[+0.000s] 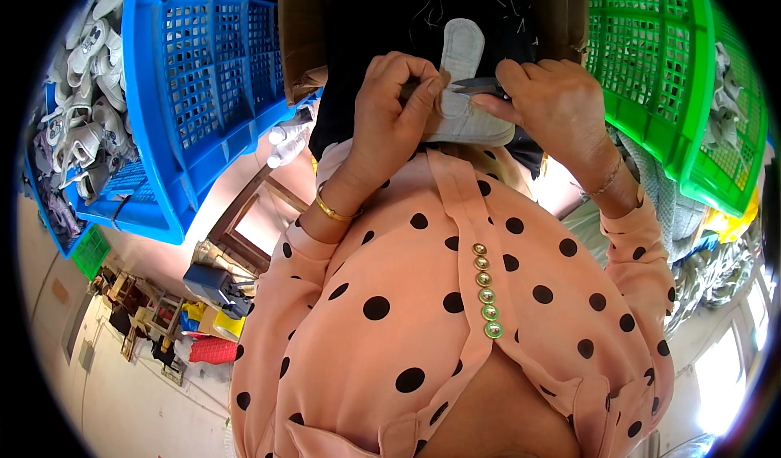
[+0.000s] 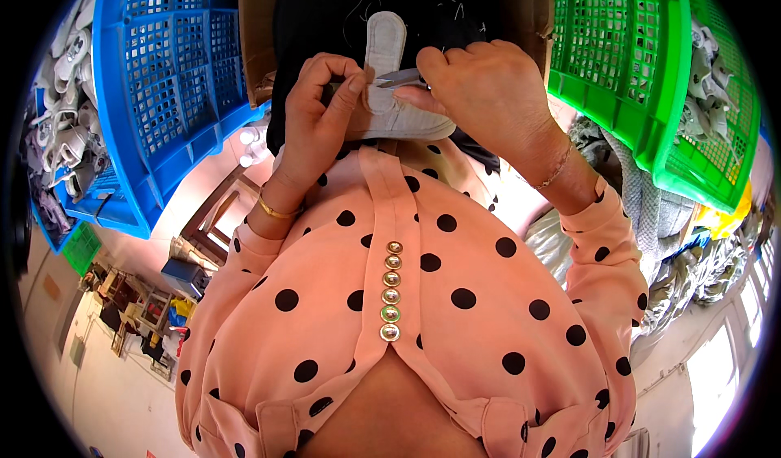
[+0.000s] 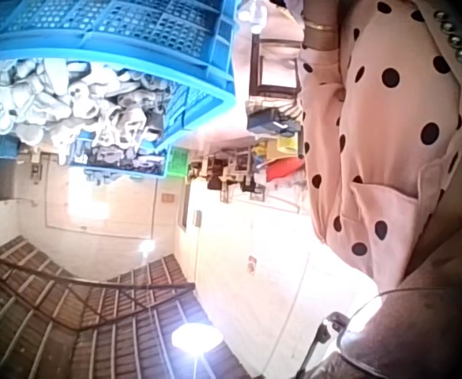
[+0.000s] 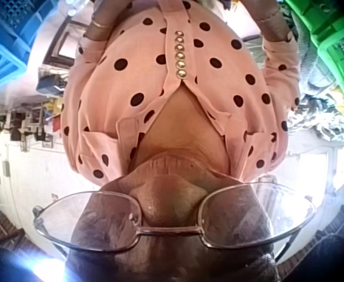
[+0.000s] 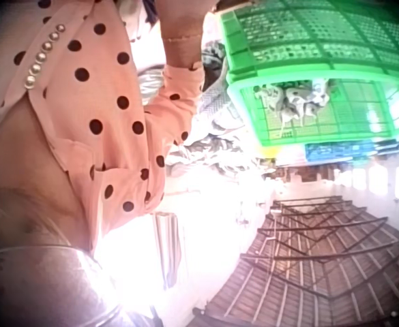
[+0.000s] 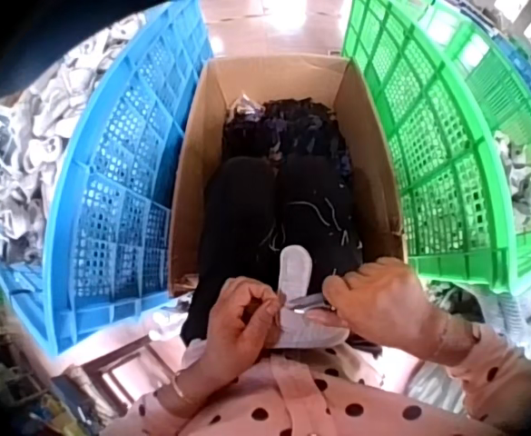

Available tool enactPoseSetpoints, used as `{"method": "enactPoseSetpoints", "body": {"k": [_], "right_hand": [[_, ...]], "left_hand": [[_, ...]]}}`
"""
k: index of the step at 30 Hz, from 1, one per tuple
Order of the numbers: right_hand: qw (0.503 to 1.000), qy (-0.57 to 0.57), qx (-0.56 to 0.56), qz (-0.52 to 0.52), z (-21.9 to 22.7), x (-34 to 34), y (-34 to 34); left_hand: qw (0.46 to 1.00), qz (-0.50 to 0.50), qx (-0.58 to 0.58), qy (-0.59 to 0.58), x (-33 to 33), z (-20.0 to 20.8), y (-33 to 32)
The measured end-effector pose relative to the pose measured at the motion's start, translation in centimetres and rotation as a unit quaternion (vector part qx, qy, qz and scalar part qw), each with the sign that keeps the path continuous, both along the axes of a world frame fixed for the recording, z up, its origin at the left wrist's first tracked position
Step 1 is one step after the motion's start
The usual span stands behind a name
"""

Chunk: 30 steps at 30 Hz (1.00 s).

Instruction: The person uses small scissors to trim excess threads and fabric from the edges of white slippers. They handle the slippers one at a time, rotating them to access different sides, and place the finished items into a blue basket.

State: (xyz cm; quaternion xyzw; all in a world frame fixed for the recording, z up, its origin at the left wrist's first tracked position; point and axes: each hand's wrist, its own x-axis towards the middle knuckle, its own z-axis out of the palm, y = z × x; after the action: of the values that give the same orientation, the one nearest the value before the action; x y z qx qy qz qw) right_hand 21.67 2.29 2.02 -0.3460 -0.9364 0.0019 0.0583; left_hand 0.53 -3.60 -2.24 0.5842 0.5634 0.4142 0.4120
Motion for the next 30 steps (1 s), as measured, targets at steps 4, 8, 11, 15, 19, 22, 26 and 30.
{"method": "enactPoseSetpoints", "body": {"k": [4,8,11,15,19,22,26,30], "right_hand": [[1.0,0.014,-0.008,0.0,-0.1,-0.1,0.0],[1.0,0.02,-0.013,-0.001,-0.2,-0.1,-0.1],[1.0,0.02,-0.013,-0.015,-0.1,-0.1,-0.2],[1.0,0.008,0.004,-0.021,0.1,-0.1,-0.1],[0.999,-0.021,0.018,-0.028,0.2,-0.1,-0.1],[0.999,-0.025,0.015,-0.033,0.2,-0.1,0.0],[0.999,-0.019,0.007,-0.037,0.1,-0.2,-0.1],[0.999,-0.016,-0.004,-0.044,-0.2,-0.2,-0.2]], "left_hand": [[1.0,0.002,-0.01,-0.022,-0.1,0.1,0.0],[0.99,0.031,-0.084,-0.105,-0.2,0.0,-0.5],[0.999,0.011,-0.017,-0.045,0.1,0.4,-0.4],[0.991,-0.015,0.096,0.093,0.2,0.6,0.2],[0.987,-0.014,0.104,0.124,0.6,0.6,0.6],[0.986,-0.028,0.074,0.145,0.6,0.8,1.0],[0.995,-0.035,0.034,0.087,0.5,1.0,1.1],[0.999,-0.027,-0.004,0.038,0.4,0.4,1.1]]}}
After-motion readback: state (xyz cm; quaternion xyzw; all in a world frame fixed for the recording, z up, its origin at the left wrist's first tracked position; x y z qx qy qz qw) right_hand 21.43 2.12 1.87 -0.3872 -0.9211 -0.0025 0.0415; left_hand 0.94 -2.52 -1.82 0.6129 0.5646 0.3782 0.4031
